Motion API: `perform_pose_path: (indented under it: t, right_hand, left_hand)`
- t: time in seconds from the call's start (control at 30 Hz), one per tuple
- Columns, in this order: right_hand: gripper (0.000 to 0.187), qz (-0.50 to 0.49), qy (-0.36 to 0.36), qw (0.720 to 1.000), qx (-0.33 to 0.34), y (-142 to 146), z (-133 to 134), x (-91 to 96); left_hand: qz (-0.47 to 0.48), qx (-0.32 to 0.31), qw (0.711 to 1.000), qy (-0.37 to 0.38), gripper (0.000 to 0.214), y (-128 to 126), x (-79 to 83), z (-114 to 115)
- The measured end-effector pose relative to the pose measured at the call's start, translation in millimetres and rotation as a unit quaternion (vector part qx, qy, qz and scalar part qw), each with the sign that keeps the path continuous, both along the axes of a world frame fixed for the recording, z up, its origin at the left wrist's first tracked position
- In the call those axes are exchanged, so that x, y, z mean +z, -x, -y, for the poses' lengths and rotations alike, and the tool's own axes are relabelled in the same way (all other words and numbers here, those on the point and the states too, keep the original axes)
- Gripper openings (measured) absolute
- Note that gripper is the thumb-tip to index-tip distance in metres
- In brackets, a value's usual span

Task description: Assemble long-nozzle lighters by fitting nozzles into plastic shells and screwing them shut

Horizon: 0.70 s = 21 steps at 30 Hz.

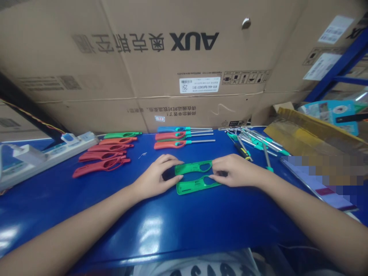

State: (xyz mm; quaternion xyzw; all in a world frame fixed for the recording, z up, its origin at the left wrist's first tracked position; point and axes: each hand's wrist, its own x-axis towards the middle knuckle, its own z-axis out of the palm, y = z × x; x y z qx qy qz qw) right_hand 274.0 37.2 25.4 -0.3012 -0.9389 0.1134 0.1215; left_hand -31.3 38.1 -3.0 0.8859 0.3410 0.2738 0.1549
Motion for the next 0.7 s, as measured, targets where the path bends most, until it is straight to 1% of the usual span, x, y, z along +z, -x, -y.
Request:
perform_pose_path:
  t: [0.1,0.13,0.2,0.27,0.3,0.37,0.4,0.43,0.5,0.57,0.63,0.7]
  right_hand:
    - [0.038,0.004,-0.037,0.999,-0.030,-4.2,-3.8,-1.5]
    - [0.038,0.005,-0.055,0.997,-0.050,-5.3,-4.9,-2.0]
    - [0.032,0.002,-0.091,0.989,-0.112,-8.1,-7.1,-1.5]
    - [0.030,-0.008,-0.120,0.973,-0.199,-13.0,-10.3,1.6]
    - [0.033,-0.015,-0.130,0.961,-0.242,-16.8,-12.4,4.1]
    - [0.043,-0.022,-0.147,0.935,-0.322,-26.8,-18.0,9.9]
    - [0.045,-0.017,-0.152,0.922,-0.357,-32.8,-21.4,12.6]
    - [0.043,-0.003,-0.153,0.908,-0.390,-39.1,-25.1,14.7]
    - [0.029,0.051,-0.128,0.879,-0.456,-51.5,-33.0,16.1]
    - [0.026,0.102,-0.075,0.856,-0.501,-61.5,-40.9,13.6]
    - [0.025,0.120,-0.039,0.844,-0.521,-67.9,-47.6,8.7]
    - [0.024,0.124,-0.016,0.839,-0.529,-71.1,-52.4,4.1]
  left_hand:
    - [-0.001,-0.023,1.000,-0.015,0.033,-1.7,5.4,6.1]
    - [-0.006,-0.036,0.999,-0.016,0.035,-2.3,6.9,8.2]
    - [-0.021,-0.064,0.998,-0.016,0.039,-3.4,8.8,11.9]
    - [-0.037,-0.086,0.996,-0.014,0.042,-4.1,9.0,14.1]
    - [-0.043,-0.090,0.995,-0.014,0.042,-4.2,8.8,14.6]
    - [-0.049,-0.087,0.995,-0.012,0.040,-4.3,8.1,14.7]
    - [-0.049,-0.084,0.995,-0.011,0.040,-4.3,7.9,14.4]
    - [-0.049,-0.081,0.995,-0.010,0.039,-4.2,7.9,14.1]
    - [-0.050,-0.076,0.996,-0.009,0.040,-4.2,8.1,13.4]
    - [-0.053,-0.068,0.996,-0.011,0.040,-4.0,8.2,12.8]
    - [-0.054,-0.058,0.997,-0.018,0.040,-3.4,7.8,12.2]
    - [-0.051,-0.051,0.997,-0.024,0.040,-2.7,7.1,11.4]
